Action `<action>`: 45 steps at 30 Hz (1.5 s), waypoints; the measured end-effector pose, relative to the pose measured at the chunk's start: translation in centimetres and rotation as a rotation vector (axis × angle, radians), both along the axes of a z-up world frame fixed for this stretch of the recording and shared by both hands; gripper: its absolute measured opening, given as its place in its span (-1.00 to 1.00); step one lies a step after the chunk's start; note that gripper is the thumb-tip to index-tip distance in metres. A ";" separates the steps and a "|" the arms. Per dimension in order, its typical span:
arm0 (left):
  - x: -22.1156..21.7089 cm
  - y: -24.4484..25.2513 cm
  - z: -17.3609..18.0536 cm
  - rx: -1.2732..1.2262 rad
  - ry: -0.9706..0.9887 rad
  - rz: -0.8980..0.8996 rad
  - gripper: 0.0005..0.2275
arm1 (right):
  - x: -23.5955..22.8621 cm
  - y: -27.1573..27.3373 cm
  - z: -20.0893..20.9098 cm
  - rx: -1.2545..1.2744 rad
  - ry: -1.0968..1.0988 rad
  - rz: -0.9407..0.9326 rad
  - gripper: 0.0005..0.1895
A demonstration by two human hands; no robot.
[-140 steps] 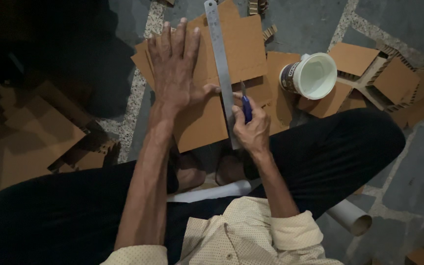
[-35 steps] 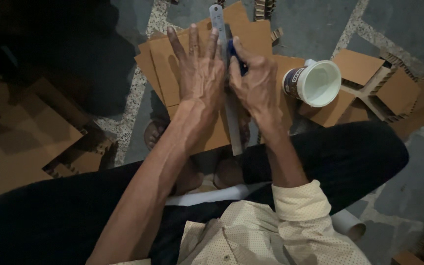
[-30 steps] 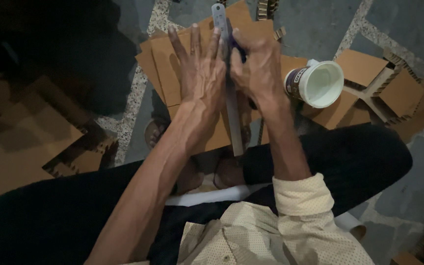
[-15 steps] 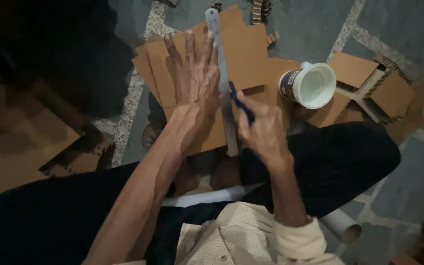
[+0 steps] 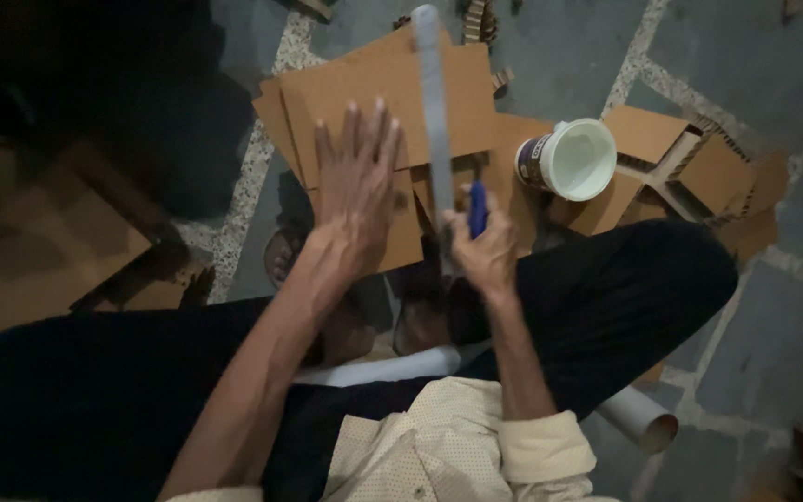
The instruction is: The person sits on the floor and uses a metal ruler and a utility knife to cut a piece of corrugated cardboard into smaller rectangular pieces. They repeatedly measure, score, and separate the cardboard, stacking the finished pieces nearby.
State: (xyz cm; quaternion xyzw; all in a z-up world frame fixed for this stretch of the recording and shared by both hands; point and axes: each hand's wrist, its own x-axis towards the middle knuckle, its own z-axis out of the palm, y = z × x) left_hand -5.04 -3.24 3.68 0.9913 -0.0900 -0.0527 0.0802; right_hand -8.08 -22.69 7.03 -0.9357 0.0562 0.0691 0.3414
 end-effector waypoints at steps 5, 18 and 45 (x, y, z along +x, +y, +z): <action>-4.0 0.2 2.0 -0.047 0.476 -0.060 0.34 | 2.5 -2.0 0.9 -0.167 0.088 -0.039 -0.51; -5.0 0.1 1.0 0.018 0.270 -0.047 0.16 | 8.4 3.9 0.4 0.030 -0.160 0.269 -0.58; -4.5 0.6 1.6 -0.085 0.266 -0.060 0.28 | 17.0 4.2 -2.9 -0.241 -0.257 0.557 -0.65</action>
